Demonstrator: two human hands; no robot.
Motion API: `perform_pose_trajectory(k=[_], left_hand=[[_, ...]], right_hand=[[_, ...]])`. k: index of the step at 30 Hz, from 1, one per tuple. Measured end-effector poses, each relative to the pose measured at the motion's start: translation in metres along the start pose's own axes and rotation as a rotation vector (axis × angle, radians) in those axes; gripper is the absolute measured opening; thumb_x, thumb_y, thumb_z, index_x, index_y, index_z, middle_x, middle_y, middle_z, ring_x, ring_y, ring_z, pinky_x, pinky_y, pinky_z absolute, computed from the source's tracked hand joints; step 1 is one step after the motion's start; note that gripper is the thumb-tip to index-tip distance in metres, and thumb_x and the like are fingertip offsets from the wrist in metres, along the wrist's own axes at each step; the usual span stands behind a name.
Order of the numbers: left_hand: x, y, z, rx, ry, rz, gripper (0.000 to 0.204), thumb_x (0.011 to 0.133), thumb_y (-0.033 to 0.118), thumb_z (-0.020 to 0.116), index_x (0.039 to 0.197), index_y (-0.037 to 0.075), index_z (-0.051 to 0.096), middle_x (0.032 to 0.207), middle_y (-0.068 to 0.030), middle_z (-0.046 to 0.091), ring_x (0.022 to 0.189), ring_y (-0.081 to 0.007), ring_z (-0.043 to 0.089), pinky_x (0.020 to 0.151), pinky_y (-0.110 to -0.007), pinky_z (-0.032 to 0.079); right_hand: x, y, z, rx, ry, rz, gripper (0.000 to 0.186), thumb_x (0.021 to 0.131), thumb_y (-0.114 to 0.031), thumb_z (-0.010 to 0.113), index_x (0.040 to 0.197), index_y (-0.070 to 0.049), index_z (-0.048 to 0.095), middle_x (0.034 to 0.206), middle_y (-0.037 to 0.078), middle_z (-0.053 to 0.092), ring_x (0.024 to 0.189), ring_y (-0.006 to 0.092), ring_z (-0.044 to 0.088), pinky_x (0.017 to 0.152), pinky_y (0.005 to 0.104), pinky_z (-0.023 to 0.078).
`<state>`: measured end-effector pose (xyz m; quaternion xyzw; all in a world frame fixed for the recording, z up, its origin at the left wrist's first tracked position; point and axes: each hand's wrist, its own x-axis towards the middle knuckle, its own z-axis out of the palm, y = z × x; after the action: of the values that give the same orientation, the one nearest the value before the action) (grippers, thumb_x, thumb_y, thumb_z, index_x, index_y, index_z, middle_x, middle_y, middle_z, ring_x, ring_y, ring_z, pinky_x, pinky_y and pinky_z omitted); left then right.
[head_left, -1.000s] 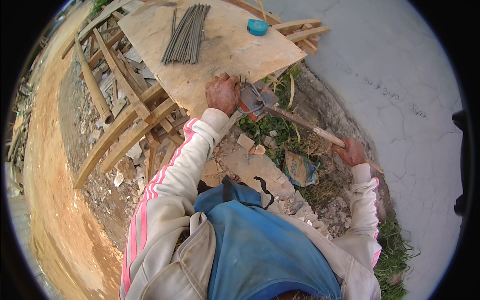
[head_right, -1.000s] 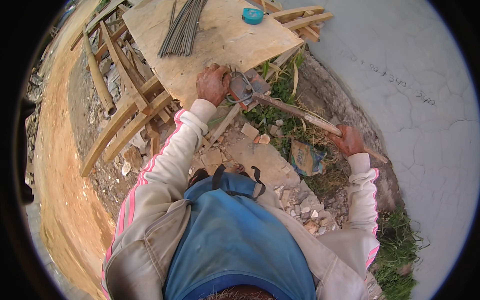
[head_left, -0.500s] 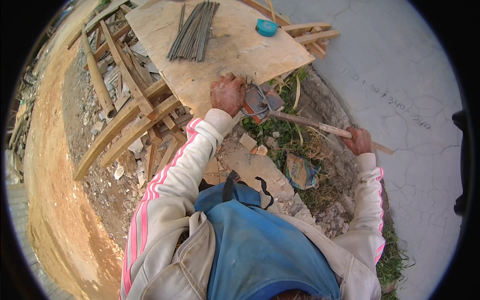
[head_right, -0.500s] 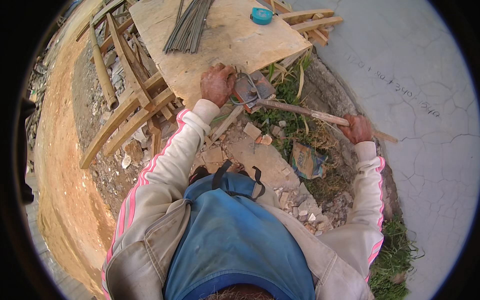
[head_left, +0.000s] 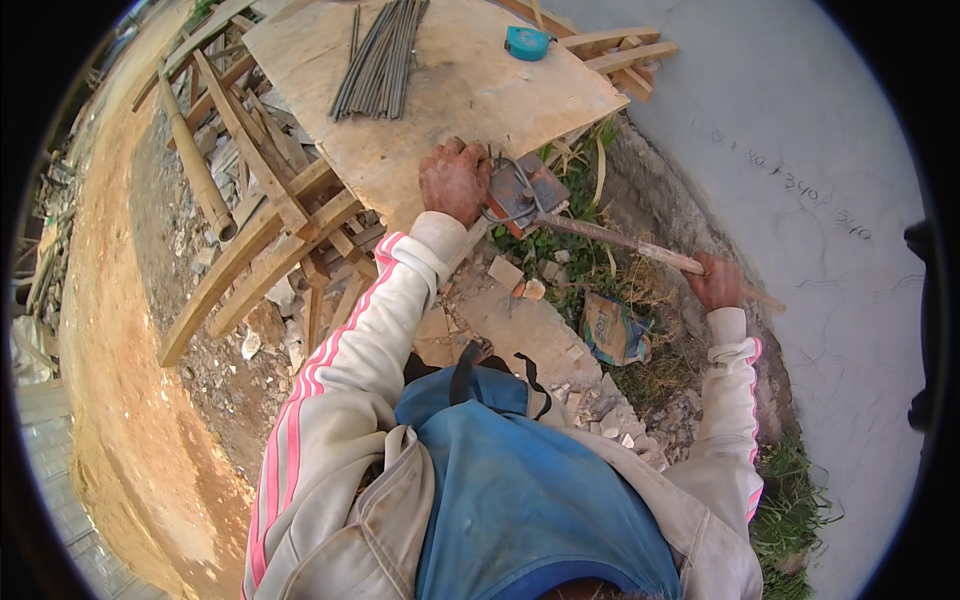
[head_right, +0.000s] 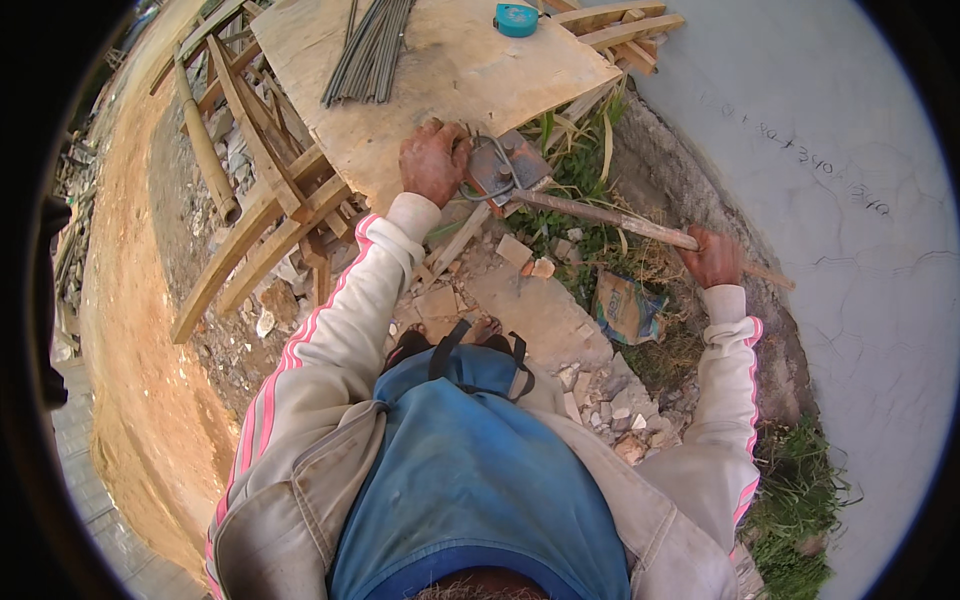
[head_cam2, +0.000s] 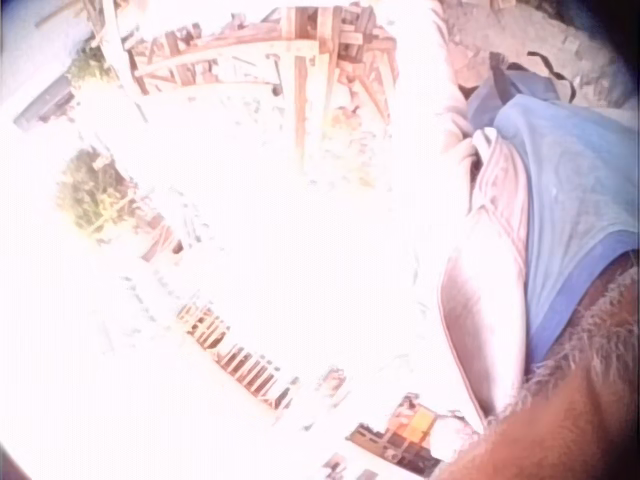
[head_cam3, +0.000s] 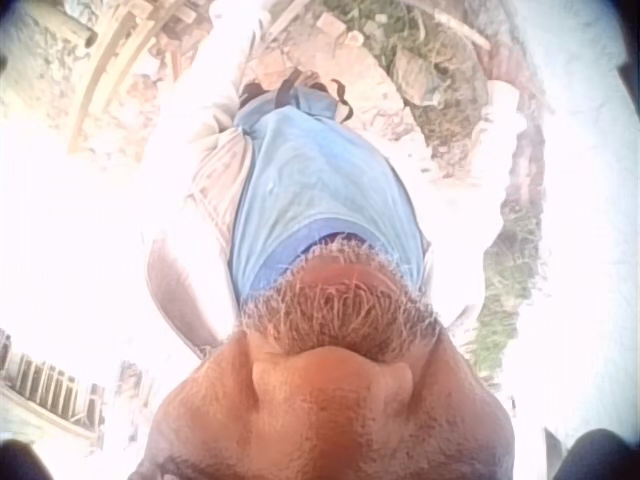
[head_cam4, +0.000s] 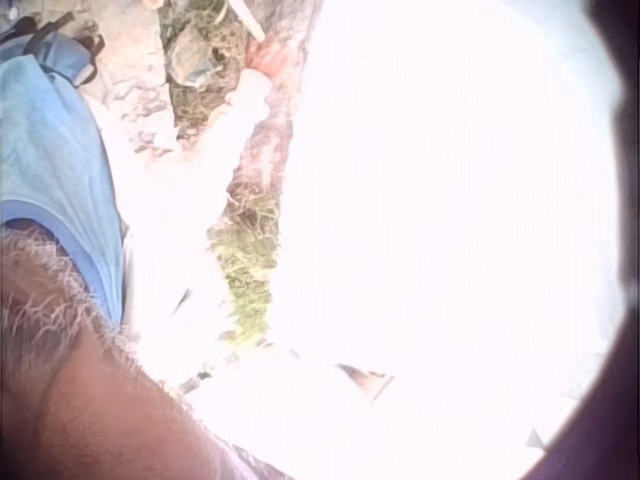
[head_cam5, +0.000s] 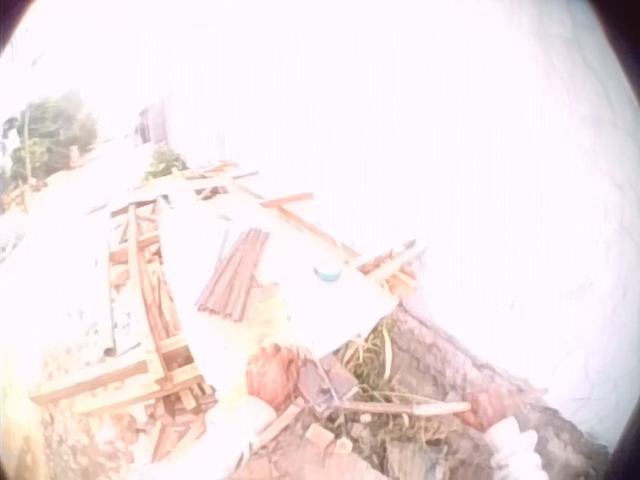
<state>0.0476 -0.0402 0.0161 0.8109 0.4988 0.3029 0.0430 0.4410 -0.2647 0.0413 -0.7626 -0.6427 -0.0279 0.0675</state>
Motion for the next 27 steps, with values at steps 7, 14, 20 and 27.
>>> perform_pose_trajectory(k=[7, 14, 20, 27], left_hand=[[0.0, 0.0, 0.001, 0.048, 0.005, 0.013, 0.016, 0.086, 0.025, 0.066, 0.096, 0.014, 0.072, 0.099, -0.0114, 0.067, 0.096, -0.0328, 0.063, 0.082, -0.047, 0.048], [0.002, 0.0, 0.002, 0.082, -0.013, 0.029, 0.014, 0.087, 0.023, 0.064, 0.095, 0.014, 0.072, 0.099, -0.0107, 0.067, 0.096, -0.0324, 0.063, 0.082, -0.047, 0.048], [-0.001, -0.002, 0.004, 0.061, 0.044, 0.053, 0.015, 0.087, 0.024, 0.065, 0.095, 0.013, 0.071, 0.098, -0.0116, 0.067, 0.095, -0.0332, 0.063, 0.082, -0.047, 0.049], [0.004, -0.007, 0.007, 0.042, 0.012, 0.085, 0.017, 0.088, 0.027, 0.065, 0.095, 0.013, 0.072, 0.098, -0.0105, 0.067, 0.097, -0.0321, 0.063, 0.082, -0.048, 0.048]], right_hand=[[-0.005, -0.008, -0.003, -0.064, 0.034, 0.066, 0.041, 0.088, -0.047, 0.068, 0.069, -0.011, 0.063, 0.062, 0.017, 0.06, 0.062, 0.0421, 0.059, 0.057, 0.0507, 0.045], [-0.059, -0.046, 0.002, 0.05, 0.084, 0.219, 0.025, 0.08, -0.034, 0.072, 0.074, -0.01, 0.066, 0.068, 0.02, 0.062, 0.067, 0.0432, 0.062, 0.06, 0.0507, 0.047], [-0.146, -0.154, 0.026, 0.088, 0.09, 0.56, 0.028, 0.08, -0.039, 0.074, 0.082, -0.012, 0.071, 0.071, 0.02, 0.066, 0.071, 0.0414, 0.066, 0.065, 0.0499, 0.052], [-0.14, -0.13, -0.015, 0.312, -0.165, 0.352, 0.058, 0.091, -0.059, 0.062, 0.087, -0.002, 0.063, 0.063, 0.021, 0.06, 0.066, 0.0428, 0.064, 0.062, 0.0502, 0.048]])
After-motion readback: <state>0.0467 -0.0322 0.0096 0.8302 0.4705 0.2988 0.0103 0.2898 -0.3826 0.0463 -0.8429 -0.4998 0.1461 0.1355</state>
